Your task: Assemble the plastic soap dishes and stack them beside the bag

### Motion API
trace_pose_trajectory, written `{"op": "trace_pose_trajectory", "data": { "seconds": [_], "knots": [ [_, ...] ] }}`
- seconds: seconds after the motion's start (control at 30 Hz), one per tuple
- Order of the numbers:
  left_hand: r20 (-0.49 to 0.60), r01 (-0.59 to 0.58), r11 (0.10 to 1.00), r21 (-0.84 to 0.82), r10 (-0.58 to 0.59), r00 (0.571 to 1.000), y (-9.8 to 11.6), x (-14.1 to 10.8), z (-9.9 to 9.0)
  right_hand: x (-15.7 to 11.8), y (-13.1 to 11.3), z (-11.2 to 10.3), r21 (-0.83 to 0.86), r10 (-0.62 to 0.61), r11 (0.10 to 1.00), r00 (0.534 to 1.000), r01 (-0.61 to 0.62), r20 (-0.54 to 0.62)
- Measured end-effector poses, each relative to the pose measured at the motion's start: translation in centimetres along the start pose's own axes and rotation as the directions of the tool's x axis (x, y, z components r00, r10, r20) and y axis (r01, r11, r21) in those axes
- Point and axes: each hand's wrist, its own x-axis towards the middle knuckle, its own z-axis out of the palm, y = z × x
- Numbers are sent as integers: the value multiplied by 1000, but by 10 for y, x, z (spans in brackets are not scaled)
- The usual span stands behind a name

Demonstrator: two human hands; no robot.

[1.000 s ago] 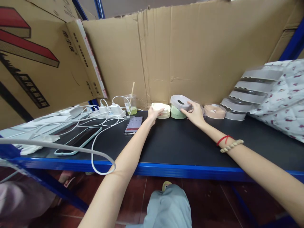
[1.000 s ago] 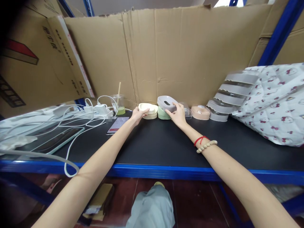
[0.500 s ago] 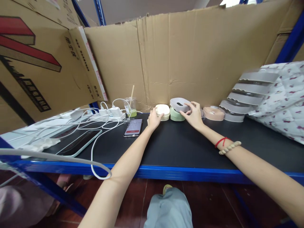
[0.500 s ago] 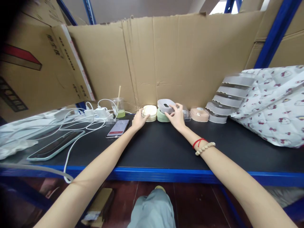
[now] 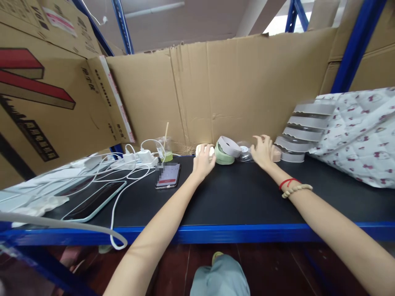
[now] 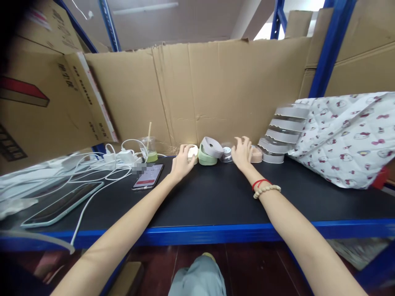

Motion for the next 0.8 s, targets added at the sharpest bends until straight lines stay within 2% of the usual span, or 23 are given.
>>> {"op": "trace_pose_trajectory", "data": {
  "seconds": [0.1,0.23,0.3,0.37,0.47,0.53,0.67,0.8],
  "knots": [
    [58,-214,977,-10,214,975,8,-3,5,3,25,-3,-168,115,980,992,-107,42],
    [202,-402,916,-23,398,895,23,-12,11,3,44,-3,-292,213,942,968,-167,134],
    [238,-469,883,-33,463,854,31,-17,16,4,44,-5,-314,233,932,963,-180,140],
    [292,-553,833,-28,536,792,37,-21,20,4,40,-8,-317,261,925,956,-208,134],
    [381,-640,768,15,588,714,43,-24,23,3,30,-16,-290,345,912,926,-291,157],
    [415,-650,758,51,576,704,44,-24,21,2,23,-21,-259,403,899,898,-354,173],
    [439,-620,781,78,532,724,43,-22,18,1,17,-29,-234,513,852,836,-468,194],
    [422,-612,789,62,535,732,41,-21,20,1,19,-29,-223,507,857,836,-465,209]
  ]
}}
